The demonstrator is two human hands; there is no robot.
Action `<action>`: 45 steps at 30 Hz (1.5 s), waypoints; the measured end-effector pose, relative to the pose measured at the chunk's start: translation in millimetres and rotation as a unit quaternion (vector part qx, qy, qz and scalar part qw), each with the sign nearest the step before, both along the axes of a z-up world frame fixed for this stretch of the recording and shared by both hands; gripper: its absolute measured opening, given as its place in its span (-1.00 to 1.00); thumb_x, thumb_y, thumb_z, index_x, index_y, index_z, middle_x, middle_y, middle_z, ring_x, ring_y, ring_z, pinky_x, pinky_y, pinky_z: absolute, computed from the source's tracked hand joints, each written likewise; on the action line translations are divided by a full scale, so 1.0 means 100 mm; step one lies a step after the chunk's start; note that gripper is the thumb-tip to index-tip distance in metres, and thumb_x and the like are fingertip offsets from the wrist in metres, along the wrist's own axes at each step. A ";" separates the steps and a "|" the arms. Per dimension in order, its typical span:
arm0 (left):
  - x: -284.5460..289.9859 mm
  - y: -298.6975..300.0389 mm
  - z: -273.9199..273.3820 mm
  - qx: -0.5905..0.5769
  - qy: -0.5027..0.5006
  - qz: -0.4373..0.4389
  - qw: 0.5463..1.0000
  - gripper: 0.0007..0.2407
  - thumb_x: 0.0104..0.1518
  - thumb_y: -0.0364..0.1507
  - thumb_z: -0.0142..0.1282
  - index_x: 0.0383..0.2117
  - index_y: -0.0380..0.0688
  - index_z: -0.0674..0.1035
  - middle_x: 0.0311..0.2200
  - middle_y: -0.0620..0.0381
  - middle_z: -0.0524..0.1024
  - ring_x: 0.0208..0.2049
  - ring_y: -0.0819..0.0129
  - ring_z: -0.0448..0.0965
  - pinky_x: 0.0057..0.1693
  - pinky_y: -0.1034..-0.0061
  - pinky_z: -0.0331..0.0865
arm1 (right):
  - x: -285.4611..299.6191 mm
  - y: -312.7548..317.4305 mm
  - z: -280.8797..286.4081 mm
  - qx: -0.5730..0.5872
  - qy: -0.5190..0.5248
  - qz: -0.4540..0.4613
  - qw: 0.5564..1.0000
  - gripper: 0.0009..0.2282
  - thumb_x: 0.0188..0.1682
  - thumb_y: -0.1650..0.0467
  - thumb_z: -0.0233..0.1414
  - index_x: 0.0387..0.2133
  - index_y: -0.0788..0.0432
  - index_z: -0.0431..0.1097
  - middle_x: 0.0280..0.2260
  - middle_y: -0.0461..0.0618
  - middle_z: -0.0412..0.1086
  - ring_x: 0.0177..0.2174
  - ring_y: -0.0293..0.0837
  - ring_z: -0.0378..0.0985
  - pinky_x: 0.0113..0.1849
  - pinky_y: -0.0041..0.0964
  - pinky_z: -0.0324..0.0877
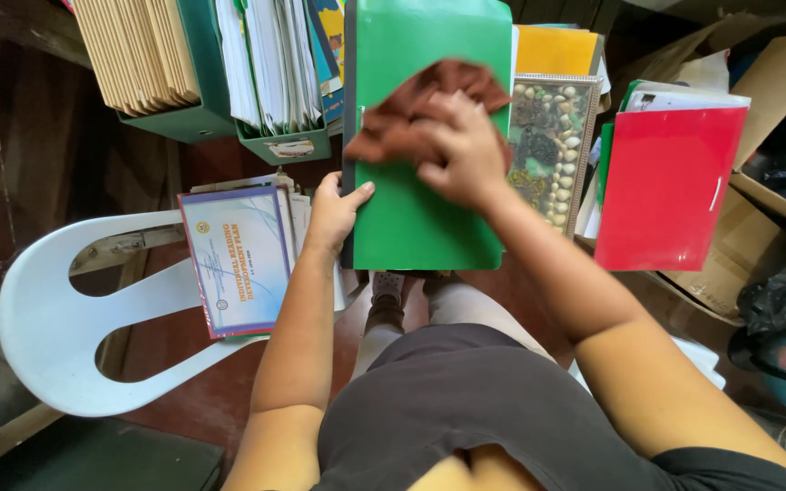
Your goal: Wiping dust off various file folders and documents using a cloth.
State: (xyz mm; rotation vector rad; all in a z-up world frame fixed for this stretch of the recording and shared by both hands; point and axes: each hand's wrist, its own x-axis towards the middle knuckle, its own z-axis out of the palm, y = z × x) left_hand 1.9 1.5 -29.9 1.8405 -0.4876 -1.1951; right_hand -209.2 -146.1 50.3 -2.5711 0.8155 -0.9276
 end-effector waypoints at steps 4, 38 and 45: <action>-0.05 -0.05 0.29 -0.015 0.041 0.015 0.999 -0.53 -0.01 -0.37 0.30 0.05 -0.22 0.46 -0.02 -0.01 0.60 -0.11 0.35 0.64 0.02 0.45 0.56 | -0.05 -0.84 -0.17 0.012 -0.018 -0.023 1.000 -0.56 -0.27 0.37 0.22 -0.04 0.13 0.53 0.10 0.22 0.34 0.07 0.30 0.36 0.09 0.20 0.24; -0.03 -0.05 0.14 0.009 0.007 -0.009 1.000 -0.50 -0.03 -0.29 0.37 0.05 -0.22 0.49 -0.15 0.01 0.59 -0.20 0.30 0.63 -0.09 0.43 0.52 | -0.05 0.25 0.02 0.033 -0.029 -0.069 0.997 -0.62 -0.30 0.40 0.27 -0.13 0.08 0.57 0.04 0.14 0.39 0.06 0.20 0.40 0.12 0.08 0.25; 0.00 -0.08 -0.13 0.018 -0.010 -0.022 1.000 -0.60 -0.04 -0.28 0.42 -0.07 -0.12 0.60 -0.40 0.08 0.65 -0.37 0.38 0.63 -0.24 0.48 0.52 | -0.38 0.52 -0.02 0.054 0.025 0.042 0.997 -0.52 -0.45 0.32 0.36 -0.14 -0.09 0.58 0.16 -0.02 0.39 0.19 0.10 0.37 0.25 0.08 0.08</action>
